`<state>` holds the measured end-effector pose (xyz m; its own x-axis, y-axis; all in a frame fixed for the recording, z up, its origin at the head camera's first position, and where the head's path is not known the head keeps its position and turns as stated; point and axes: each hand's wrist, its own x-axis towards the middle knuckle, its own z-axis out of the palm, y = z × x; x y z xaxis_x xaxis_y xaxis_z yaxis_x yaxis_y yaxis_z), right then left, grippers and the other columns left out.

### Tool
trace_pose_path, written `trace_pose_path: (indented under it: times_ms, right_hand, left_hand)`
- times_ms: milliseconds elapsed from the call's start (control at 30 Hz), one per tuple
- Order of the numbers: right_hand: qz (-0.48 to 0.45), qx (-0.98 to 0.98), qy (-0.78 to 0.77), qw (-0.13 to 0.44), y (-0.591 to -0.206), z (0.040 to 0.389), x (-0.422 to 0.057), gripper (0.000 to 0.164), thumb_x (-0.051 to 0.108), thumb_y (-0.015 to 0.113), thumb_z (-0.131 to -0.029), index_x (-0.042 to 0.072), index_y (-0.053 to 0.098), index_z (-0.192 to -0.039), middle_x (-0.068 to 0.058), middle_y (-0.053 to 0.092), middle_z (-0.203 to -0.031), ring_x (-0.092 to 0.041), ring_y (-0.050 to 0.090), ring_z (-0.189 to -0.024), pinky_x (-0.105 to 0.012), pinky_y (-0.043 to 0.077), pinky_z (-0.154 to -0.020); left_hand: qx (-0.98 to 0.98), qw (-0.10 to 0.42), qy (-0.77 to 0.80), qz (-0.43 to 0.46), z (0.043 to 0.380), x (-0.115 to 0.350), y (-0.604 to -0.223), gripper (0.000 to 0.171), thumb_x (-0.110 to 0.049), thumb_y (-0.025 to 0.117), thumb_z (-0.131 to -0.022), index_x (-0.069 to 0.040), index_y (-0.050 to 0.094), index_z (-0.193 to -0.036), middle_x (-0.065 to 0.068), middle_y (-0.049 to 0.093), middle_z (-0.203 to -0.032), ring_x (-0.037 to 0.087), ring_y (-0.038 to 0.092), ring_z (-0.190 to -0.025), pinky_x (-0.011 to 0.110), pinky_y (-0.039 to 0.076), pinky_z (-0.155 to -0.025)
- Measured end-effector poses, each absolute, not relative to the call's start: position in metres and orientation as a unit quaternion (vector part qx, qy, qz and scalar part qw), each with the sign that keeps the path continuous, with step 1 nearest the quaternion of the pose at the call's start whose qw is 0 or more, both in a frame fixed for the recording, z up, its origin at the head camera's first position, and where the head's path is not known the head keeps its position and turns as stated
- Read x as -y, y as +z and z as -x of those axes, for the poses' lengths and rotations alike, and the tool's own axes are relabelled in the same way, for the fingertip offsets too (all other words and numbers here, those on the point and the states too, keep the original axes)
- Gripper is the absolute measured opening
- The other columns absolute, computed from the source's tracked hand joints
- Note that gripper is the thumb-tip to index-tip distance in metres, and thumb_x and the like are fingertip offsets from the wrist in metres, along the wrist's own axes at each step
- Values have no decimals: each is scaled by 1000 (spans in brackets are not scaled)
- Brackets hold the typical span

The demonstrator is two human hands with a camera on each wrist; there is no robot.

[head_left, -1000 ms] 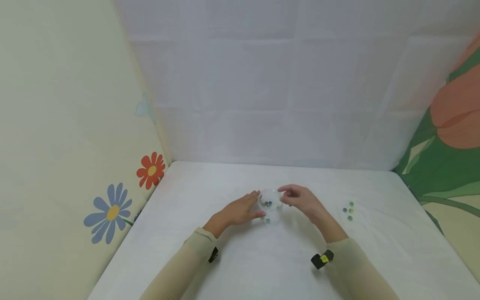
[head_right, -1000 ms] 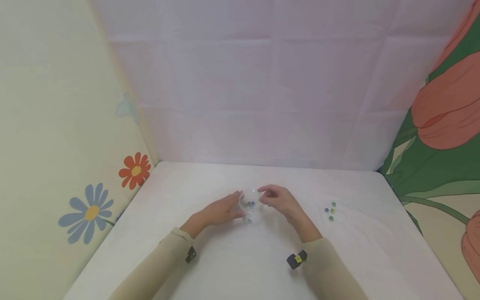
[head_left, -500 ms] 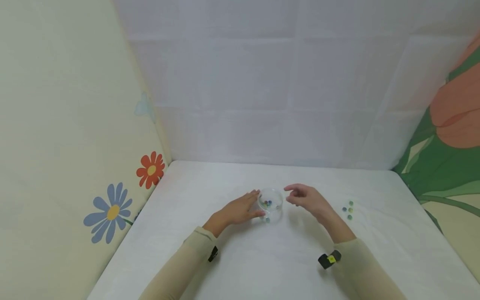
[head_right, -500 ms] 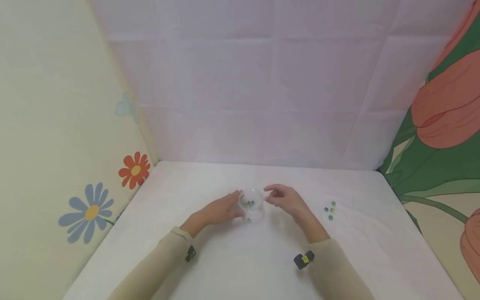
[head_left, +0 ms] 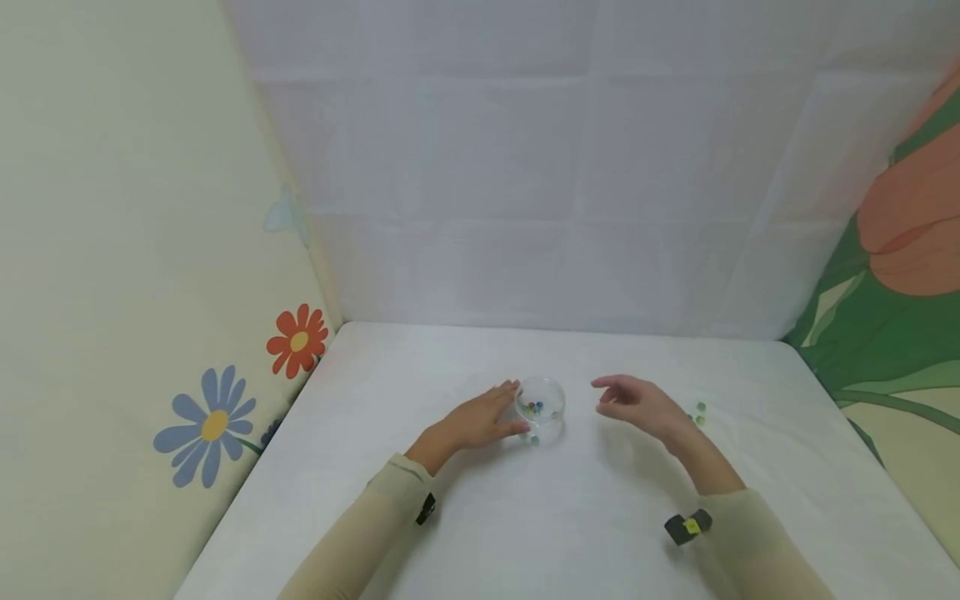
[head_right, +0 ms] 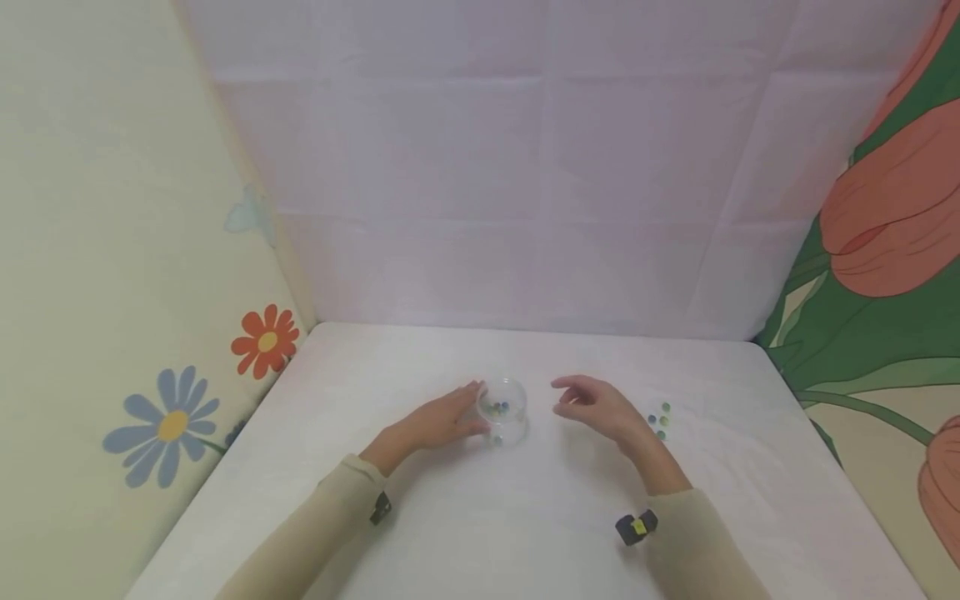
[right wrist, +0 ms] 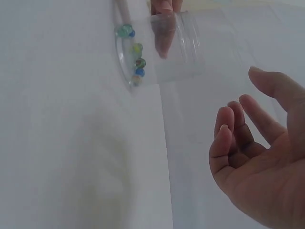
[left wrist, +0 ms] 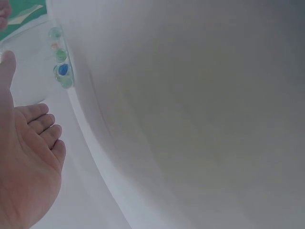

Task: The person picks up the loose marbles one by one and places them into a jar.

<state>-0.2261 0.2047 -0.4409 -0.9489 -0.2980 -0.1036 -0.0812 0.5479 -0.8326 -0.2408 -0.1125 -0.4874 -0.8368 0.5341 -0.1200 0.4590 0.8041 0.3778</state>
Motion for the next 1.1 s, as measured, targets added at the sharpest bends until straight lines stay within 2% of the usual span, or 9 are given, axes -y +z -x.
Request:
trace_pose_path:
  times_ms: [300,567,900,1100]
  right_hand:
    - [93,-904,-399,120,-443,217,-238,59,45,74,-91,19,60,-143,-14,60,-121,-24,54,-105,-32,46,-79]
    - [83,-918,-363,139,-446,208,-283,64,50,70,-93,17,56,-147,-21,54,-132,-30,49,-110,-39,48,-82]
    - [81,-918,-353,161,-455,203,-328,61,39,69,-97,12,52,-149,-19,49,-126,-28,46,-104,-32,41,-73]
    - [84,-917,-351,170,-465,206,-346,61,37,71,-96,8,54,-146,-20,50,-124,-26,46,-97,-32,41,-72]
  left_hand:
    - [-943,108,169,-265,241,114,-490,91,-70,44,-98,-9,21,-162,10,19,-169,26,18,-156,42,21,-126]
    - [-943,105,162,-271,242,116,-492,90,-69,43,-98,-9,21,-162,10,19,-169,24,17,-156,40,20,-126]
    - [-945,104,162,-265,241,116,-491,91,-70,43,-98,-11,21,-163,9,19,-169,25,17,-156,41,20,-126]
    - [-944,105,165,-265,239,116,-489,91,-71,43,-98,-11,21,-162,9,19,-169,25,17,-156,41,20,-126]
